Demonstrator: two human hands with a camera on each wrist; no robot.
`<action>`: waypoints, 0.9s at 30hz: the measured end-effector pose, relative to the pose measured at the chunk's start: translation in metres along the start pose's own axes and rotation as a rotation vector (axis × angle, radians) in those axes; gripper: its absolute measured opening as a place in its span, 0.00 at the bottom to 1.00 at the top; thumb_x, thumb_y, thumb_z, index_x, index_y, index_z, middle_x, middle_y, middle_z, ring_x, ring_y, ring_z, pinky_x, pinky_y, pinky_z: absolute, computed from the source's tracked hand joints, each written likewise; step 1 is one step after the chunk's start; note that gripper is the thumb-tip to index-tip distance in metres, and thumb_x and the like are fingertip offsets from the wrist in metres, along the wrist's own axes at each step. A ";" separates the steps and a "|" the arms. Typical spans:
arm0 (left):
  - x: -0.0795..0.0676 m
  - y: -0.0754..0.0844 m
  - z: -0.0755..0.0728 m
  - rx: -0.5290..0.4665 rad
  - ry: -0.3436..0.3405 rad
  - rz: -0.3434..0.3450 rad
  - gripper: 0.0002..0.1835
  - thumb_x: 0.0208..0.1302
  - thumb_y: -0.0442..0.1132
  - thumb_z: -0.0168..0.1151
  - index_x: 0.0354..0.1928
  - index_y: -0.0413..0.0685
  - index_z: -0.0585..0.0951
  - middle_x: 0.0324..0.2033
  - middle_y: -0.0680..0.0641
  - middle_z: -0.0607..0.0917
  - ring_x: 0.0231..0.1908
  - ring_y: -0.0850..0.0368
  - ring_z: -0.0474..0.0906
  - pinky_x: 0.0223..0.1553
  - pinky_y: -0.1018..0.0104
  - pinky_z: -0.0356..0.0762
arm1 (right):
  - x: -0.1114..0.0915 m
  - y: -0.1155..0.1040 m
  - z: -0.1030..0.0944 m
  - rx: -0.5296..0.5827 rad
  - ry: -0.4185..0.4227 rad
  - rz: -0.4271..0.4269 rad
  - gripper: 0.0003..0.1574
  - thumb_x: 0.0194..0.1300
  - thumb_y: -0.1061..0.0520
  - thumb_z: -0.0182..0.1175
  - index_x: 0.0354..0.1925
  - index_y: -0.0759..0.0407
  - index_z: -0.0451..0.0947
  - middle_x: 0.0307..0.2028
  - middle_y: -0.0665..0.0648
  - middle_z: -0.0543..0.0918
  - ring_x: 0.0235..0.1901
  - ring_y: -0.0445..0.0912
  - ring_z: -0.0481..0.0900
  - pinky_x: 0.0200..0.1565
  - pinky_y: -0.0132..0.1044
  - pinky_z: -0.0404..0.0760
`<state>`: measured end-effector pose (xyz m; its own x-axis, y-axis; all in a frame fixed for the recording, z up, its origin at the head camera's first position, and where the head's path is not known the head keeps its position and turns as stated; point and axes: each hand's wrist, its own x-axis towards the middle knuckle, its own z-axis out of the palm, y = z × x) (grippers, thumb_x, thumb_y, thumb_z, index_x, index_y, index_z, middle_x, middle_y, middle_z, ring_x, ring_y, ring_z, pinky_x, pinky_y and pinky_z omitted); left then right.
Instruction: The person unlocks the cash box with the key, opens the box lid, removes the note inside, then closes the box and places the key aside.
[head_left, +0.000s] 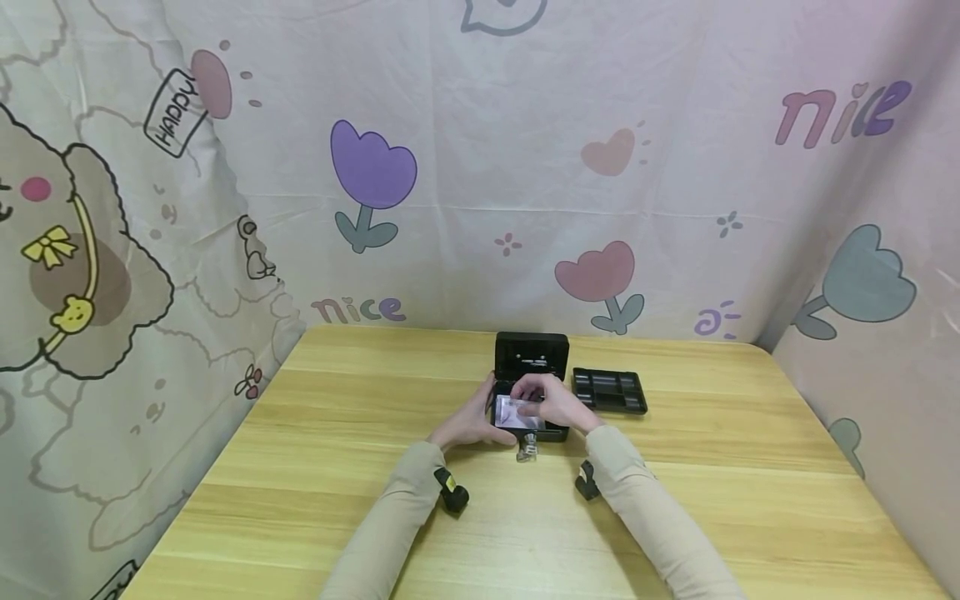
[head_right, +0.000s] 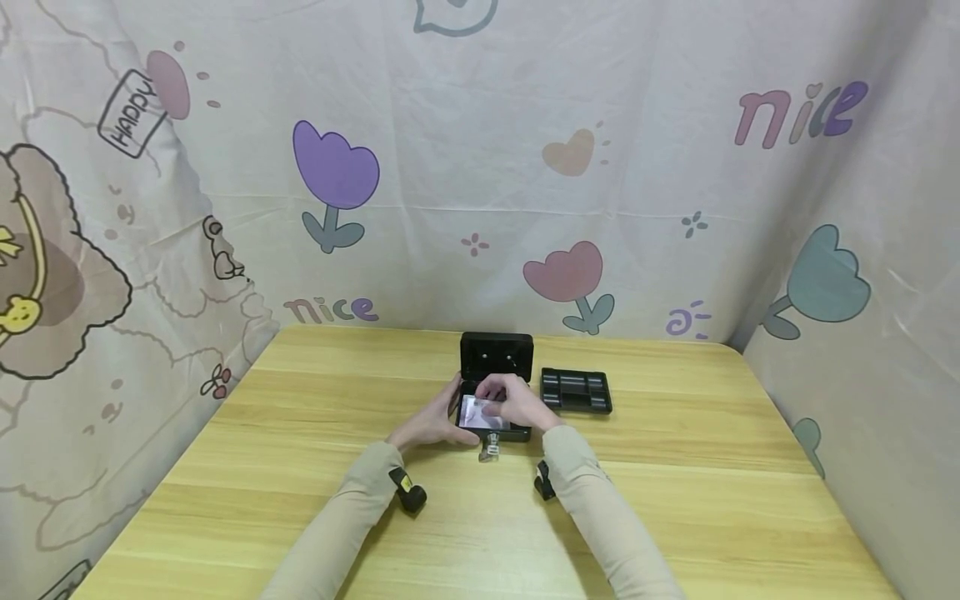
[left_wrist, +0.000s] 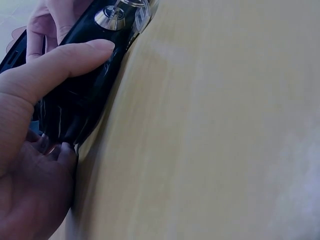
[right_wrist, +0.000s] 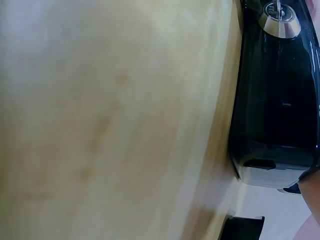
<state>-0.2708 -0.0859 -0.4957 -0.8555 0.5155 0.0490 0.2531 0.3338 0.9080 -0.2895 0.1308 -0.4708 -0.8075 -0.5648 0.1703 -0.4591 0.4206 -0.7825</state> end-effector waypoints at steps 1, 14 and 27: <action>0.000 0.000 0.000 0.002 0.000 -0.009 0.70 0.44 0.38 0.82 0.81 0.46 0.41 0.77 0.36 0.56 0.71 0.40 0.63 0.72 0.42 0.65 | 0.000 0.000 0.000 0.000 0.007 0.000 0.13 0.56 0.69 0.68 0.42 0.64 0.83 0.38 0.62 0.85 0.37 0.45 0.78 0.42 0.31 0.77; -0.002 0.002 0.001 -0.002 0.005 -0.020 0.68 0.44 0.36 0.82 0.80 0.47 0.43 0.74 0.35 0.61 0.64 0.40 0.69 0.57 0.48 0.81 | 0.002 -0.001 0.000 0.037 0.082 0.015 0.14 0.54 0.70 0.69 0.42 0.68 0.82 0.37 0.62 0.86 0.34 0.42 0.77 0.40 0.28 0.77; -0.002 0.001 0.000 0.035 0.003 -0.054 0.72 0.44 0.40 0.82 0.81 0.44 0.37 0.80 0.36 0.47 0.77 0.39 0.53 0.76 0.40 0.57 | 0.002 0.000 0.000 0.035 0.123 0.024 0.05 0.58 0.66 0.70 0.35 0.64 0.86 0.30 0.61 0.87 0.28 0.38 0.79 0.32 0.26 0.78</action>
<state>-0.2688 -0.0865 -0.4953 -0.8696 0.4938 0.0012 0.2217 0.3884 0.8944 -0.2907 0.1298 -0.4702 -0.8584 -0.4625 0.2220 -0.4277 0.4062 -0.8075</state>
